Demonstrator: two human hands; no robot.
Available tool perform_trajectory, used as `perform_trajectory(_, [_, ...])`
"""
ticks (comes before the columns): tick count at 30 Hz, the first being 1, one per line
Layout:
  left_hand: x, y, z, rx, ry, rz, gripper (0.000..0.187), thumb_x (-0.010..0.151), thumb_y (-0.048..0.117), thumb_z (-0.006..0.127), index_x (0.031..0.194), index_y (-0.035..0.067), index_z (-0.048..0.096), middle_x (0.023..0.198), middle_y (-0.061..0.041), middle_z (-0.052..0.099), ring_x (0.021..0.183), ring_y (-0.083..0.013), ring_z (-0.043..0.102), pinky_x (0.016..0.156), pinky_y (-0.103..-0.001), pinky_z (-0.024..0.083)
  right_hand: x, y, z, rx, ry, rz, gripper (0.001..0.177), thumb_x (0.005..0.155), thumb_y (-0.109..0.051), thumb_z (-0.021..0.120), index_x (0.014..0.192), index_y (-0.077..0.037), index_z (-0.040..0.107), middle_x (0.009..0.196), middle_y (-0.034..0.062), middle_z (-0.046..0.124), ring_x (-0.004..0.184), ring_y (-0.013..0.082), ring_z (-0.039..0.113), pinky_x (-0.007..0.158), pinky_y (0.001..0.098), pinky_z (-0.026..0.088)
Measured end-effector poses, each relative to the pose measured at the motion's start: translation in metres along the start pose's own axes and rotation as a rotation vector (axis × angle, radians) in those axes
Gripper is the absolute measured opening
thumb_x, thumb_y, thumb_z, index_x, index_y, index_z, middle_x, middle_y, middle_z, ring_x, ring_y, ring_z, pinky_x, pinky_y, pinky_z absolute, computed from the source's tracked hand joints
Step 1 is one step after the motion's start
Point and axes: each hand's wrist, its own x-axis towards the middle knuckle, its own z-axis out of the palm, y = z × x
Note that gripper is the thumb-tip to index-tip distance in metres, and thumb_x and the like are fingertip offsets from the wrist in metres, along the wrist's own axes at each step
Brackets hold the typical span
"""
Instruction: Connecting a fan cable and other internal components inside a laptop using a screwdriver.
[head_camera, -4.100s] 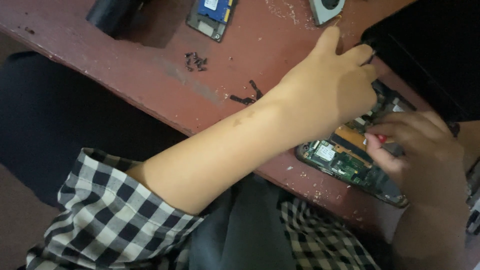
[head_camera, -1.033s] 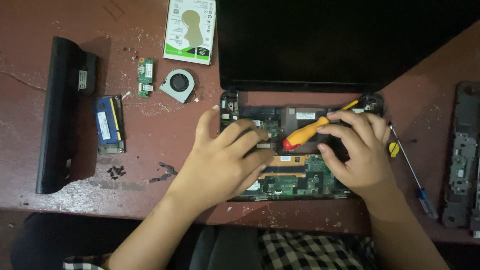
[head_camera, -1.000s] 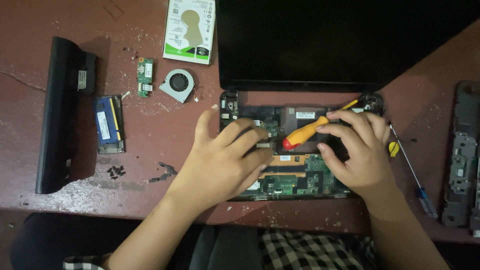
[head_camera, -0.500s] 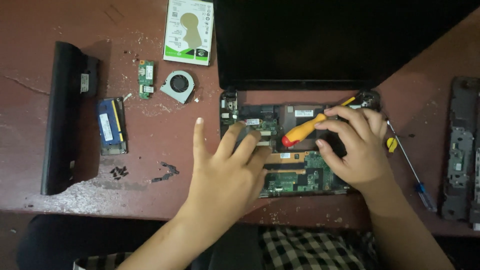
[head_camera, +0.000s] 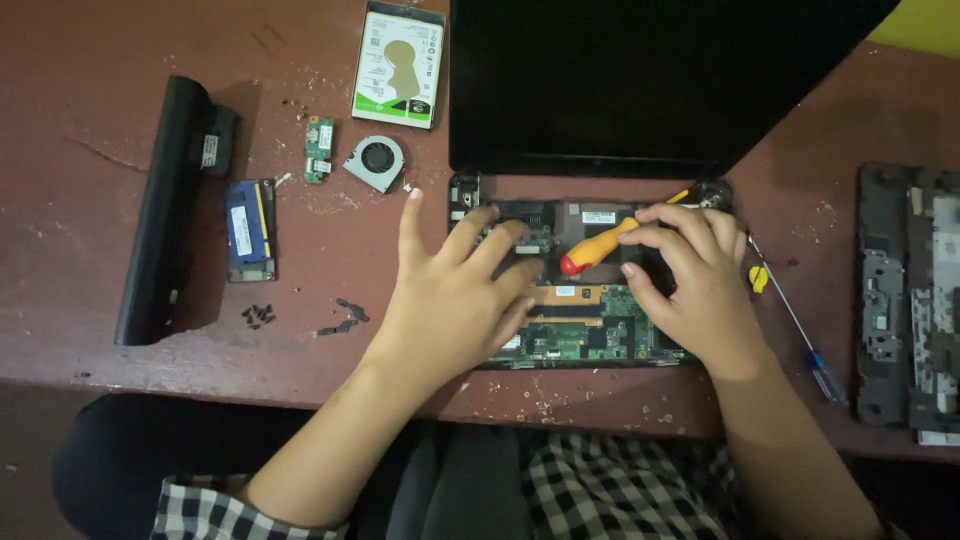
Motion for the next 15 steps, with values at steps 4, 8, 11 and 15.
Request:
perform_trajectory(4, [0.001, 0.005, -0.001, 0.064, -0.002, 0.008, 0.023, 0.082, 0.038, 0.073, 0.101, 0.026, 0.072, 0.12, -0.003, 0.06, 0.118, -0.0258, 0.054, 0.098, -0.07, 0.035, 0.0, 0.0, -0.001, 0.001, 0.004, -0.001, 0.024, 0.088, -0.02, 0.064, 0.112, -0.018, 0.065, 0.127, -0.0014, 0.057, 0.114, 0.0263, 0.044, 0.095, 0.0414, 0.032])
perform_trajectory(8, [-0.001, 0.016, -0.001, 0.143, -0.053, -0.025, 0.024, 0.08, 0.03, 0.072, 0.103, 0.026, 0.071, 0.123, -0.003, 0.061, 0.122, -0.0271, 0.053, 0.103, -0.072, 0.029, -0.001, -0.001, -0.001, -0.006, -0.009, 0.0, 0.024, 0.089, -0.02, 0.063, 0.113, -0.017, 0.064, 0.127, -0.0009, 0.056, 0.113, 0.0264, 0.044, 0.095, 0.0425, 0.033])
perform_trajectory(11, [-0.007, 0.032, 0.005, 0.259, -0.131, -0.069, 0.031, 0.081, 0.025, 0.066, 0.113, 0.026, 0.068, 0.124, -0.002, 0.059, 0.126, -0.0264, 0.051, 0.107, -0.069, 0.028, -0.001, -0.003, -0.001, -0.033, 0.006, -0.01, 0.026, 0.09, -0.021, 0.062, 0.116, -0.017, 0.065, 0.128, -0.0011, 0.057, 0.111, 0.0257, 0.045, 0.094, 0.0414, 0.034])
perform_trajectory(15, [-0.01, 0.049, 0.007, 0.477, -0.182, -0.102, 0.022, 0.092, 0.025, 0.056, 0.112, 0.024, 0.064, 0.113, 0.003, 0.057, 0.123, -0.0193, 0.051, 0.114, -0.056, 0.028, 0.0, -0.007, -0.002, -0.094, -0.057, -0.009, 0.04, 0.096, -0.023, 0.053, 0.135, -0.023, 0.059, 0.14, -0.0071, 0.055, 0.113, 0.0265, 0.042, 0.094, 0.0416, 0.032])
